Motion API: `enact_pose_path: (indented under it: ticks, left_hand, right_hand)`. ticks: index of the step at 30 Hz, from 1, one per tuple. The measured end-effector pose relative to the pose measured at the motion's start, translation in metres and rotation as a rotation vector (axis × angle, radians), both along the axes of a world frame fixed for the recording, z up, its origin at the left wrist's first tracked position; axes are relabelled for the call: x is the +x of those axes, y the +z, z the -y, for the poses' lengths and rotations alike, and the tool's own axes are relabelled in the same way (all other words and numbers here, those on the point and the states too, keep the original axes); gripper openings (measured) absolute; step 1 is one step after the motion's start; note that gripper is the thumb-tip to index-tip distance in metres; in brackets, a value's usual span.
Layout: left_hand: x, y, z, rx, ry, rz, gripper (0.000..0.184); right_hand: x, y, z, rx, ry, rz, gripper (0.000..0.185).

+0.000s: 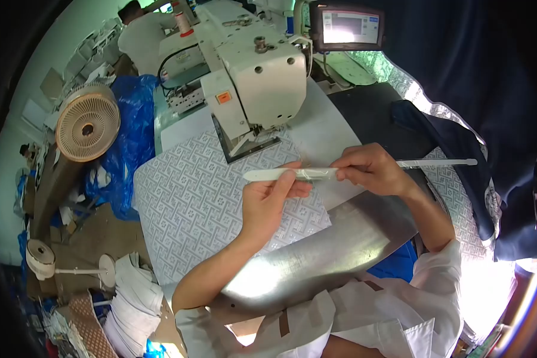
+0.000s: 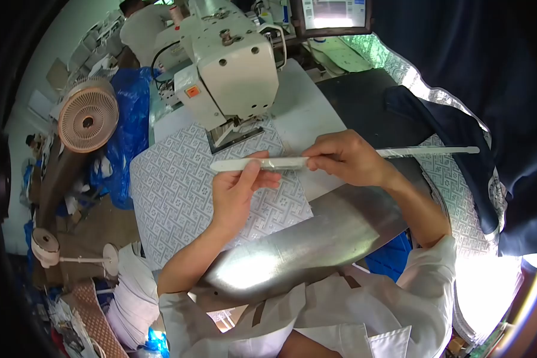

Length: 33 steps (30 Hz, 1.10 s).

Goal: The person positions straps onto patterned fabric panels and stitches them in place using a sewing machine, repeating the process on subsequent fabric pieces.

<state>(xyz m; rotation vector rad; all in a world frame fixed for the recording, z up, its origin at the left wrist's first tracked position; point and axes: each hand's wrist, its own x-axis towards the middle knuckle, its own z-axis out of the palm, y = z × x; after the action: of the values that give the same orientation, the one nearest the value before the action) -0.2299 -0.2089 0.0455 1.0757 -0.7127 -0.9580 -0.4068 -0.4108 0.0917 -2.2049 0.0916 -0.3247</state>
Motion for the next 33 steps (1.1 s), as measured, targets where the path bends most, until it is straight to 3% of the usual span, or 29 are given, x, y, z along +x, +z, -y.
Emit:
enact_pose_path:
  ticks: [2,5,14,17,22,25,26,30,32,33]
  left_hand:
    - [-0.004,-0.006,0.001,0.004,0.019,-0.043,0.038]
    - [-0.019,-0.013,0.012,0.036,-0.007,-0.059,0.036]
    - [-0.018,-0.015,0.017,-0.137,-0.036,-0.074,0.034]
    - [-0.008,-0.013,0.020,-0.015,-0.033,0.094,0.030]
    - [0.003,-0.021,0.027,0.152,0.006,0.140,0.024]
    - [-0.002,-0.041,0.026,0.177,-0.112,0.280,0.020]
    - [-0.001,-0.044,0.024,0.181,-0.114,0.283,0.020]
    - [0.013,-0.047,0.017,0.265,-0.221,0.065,0.019]
    - [0.035,-0.043,0.007,0.391,-0.135,0.561,0.024]
    - [0.046,-0.039,0.005,0.383,-0.049,0.667,0.024]
  right_hand:
    - [0.011,-0.008,-0.006,0.013,0.005,-0.013,0.013]
    - [0.021,-0.022,-0.017,0.422,-0.010,-0.005,0.016]
    - [0.027,-0.040,0.001,0.564,0.082,-0.085,0.019]
    - [0.037,-0.049,-0.002,0.110,0.090,0.298,0.023]
    - [0.058,-0.035,-0.030,-0.005,-0.118,0.441,0.020]
    - [0.062,-0.035,-0.028,0.122,0.087,0.105,0.017]
    - [0.063,-0.038,-0.028,0.126,0.086,0.108,0.017]
    - [0.061,-0.062,-0.013,-0.102,0.061,0.363,0.014]
    - [0.062,-0.068,0.011,-0.281,0.025,0.455,0.017]
    - [0.063,-0.071,0.023,-0.372,0.002,0.503,0.018]
